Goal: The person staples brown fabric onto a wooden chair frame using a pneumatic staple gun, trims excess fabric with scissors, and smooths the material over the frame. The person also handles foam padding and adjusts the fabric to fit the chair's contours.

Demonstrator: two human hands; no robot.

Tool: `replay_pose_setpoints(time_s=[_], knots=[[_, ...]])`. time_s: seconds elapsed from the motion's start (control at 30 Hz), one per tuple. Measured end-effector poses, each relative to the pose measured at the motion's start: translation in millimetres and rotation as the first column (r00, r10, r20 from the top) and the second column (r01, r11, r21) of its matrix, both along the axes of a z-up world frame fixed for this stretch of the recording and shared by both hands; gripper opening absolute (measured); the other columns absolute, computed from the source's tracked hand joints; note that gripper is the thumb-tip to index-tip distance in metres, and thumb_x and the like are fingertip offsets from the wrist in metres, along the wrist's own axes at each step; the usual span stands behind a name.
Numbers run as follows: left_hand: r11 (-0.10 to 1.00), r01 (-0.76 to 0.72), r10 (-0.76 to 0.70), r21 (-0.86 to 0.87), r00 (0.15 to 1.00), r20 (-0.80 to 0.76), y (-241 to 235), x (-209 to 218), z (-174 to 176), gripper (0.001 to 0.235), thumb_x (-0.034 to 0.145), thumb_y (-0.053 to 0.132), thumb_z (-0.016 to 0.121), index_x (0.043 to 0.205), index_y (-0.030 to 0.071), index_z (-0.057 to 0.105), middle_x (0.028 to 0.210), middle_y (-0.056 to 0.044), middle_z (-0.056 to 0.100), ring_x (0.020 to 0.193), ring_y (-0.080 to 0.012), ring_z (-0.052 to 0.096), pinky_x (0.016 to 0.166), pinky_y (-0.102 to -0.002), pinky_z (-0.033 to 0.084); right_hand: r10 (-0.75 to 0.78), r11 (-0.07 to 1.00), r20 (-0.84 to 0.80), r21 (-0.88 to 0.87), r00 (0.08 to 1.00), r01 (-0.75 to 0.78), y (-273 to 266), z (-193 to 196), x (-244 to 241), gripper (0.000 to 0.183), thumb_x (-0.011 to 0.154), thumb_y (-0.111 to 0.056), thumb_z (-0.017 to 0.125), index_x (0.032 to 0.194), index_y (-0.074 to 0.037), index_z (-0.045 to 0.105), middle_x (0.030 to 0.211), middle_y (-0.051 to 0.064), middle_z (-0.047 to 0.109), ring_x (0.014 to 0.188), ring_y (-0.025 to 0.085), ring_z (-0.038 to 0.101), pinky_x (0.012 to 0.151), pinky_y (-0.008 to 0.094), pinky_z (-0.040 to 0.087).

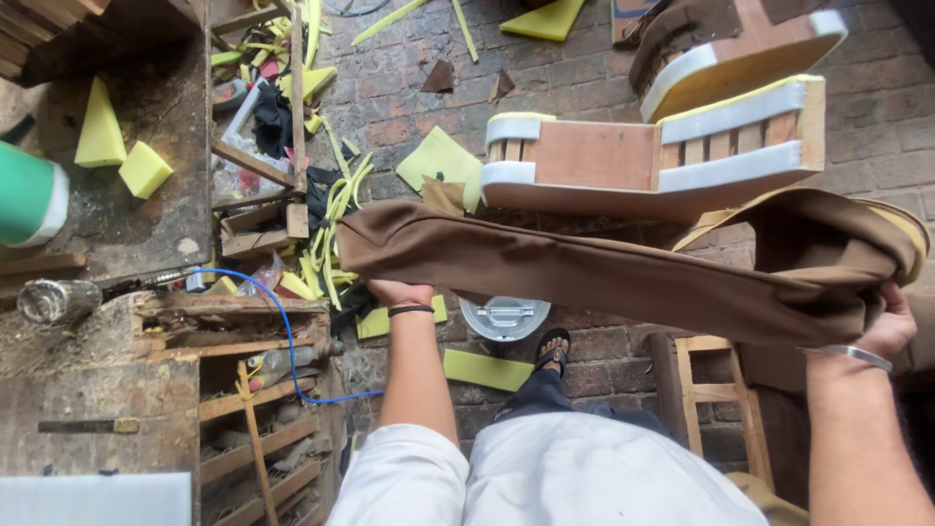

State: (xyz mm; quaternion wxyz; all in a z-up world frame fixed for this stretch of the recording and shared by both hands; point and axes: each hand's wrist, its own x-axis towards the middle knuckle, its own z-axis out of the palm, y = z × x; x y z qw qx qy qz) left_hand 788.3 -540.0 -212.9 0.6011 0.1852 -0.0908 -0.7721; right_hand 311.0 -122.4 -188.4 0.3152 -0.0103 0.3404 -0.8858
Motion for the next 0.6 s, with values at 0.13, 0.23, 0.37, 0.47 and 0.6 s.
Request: replay_pose_setpoints(time_s=[0.13, 0.23, 0.37, 0.47, 0.6], knots=[[0.997, -0.074, 0.073, -0.009, 0.997, -0.013, -16, 19, 13, 0.079, 0.094, 0.067, 0.044, 0.152, 0.014, 0.048, 0.153, -0.015, 0.052, 0.141, -0.0377, 0.050, 0.120, -0.058, 0.041, -0.107, 0.992, -0.061, 0.065, 0.992, 0.111, 0, 28, 8, 0.062, 0.095, -0.030, 0.061, 0.153, -0.009, 0.058, 0.159, 0.011, 0.058, 0.149, 0.032, 0.052, 0.128, 0.051, 0.038], [0.963, -0.260, 0.245, 0.068, 0.953, 0.176, -32, 50, 13, 0.087, 0.088, 0.074, 0.038, 0.148, 0.012, 0.047, 0.148, -0.016, 0.054, 0.136, -0.0386, 0.052, 0.114, -0.058, 0.043, -0.179, 0.949, -0.033, 0.257, 0.983, 0.181, 3, 46, 18, 0.054, 0.089, -0.030, 0.063, 0.139, -0.010, 0.063, 0.143, 0.009, 0.065, 0.135, 0.030, 0.059, 0.117, 0.049, 0.045], [0.970, 0.045, -0.174, 0.237, 0.811, 0.559, -62, 74, -17, 0.057, 0.093, 0.021, 0.072, 0.143, 0.003, 0.053, 0.148, -0.015, 0.057, 0.136, -0.0354, 0.056, 0.119, -0.050, 0.042, 0.038, 0.927, -0.116, 0.375, 0.993, 0.008, -12, 47, 19, 0.047, 0.092, -0.015, 0.063, 0.139, -0.009, 0.064, 0.142, 0.008, 0.065, 0.136, 0.030, 0.062, 0.123, 0.050, 0.043], [0.976, 0.042, -0.151, 0.212, 0.834, 0.531, -79, 66, -44, 0.059, 0.075, -0.006, 0.058, 0.134, -0.004, 0.055, 0.137, -0.021, 0.059, 0.124, -0.0417, 0.062, 0.113, -0.059, 0.051, -0.041, 0.824, -0.022, 0.564, 0.999, 0.046, -43, 34, 8, 0.040, 0.086, -0.017, 0.062, 0.125, -0.011, 0.067, 0.127, 0.006, 0.070, 0.118, 0.027, 0.069, 0.110, 0.052, 0.052], [0.968, 0.162, -0.213, 0.193, 0.934, 0.286, -82, 70, -38, 0.056, 0.084, 0.006, 0.058, 0.139, 0.001, 0.055, 0.138, -0.018, 0.062, 0.127, -0.0393, 0.059, 0.115, -0.055, 0.045, 0.082, 0.837, 0.120, 0.530, 0.989, -0.134, -96, 27, -11, 0.036, 0.090, -0.020, 0.062, 0.123, -0.009, 0.068, 0.123, 0.009, 0.075, 0.112, 0.027, 0.074, 0.101, 0.045, 0.058]])
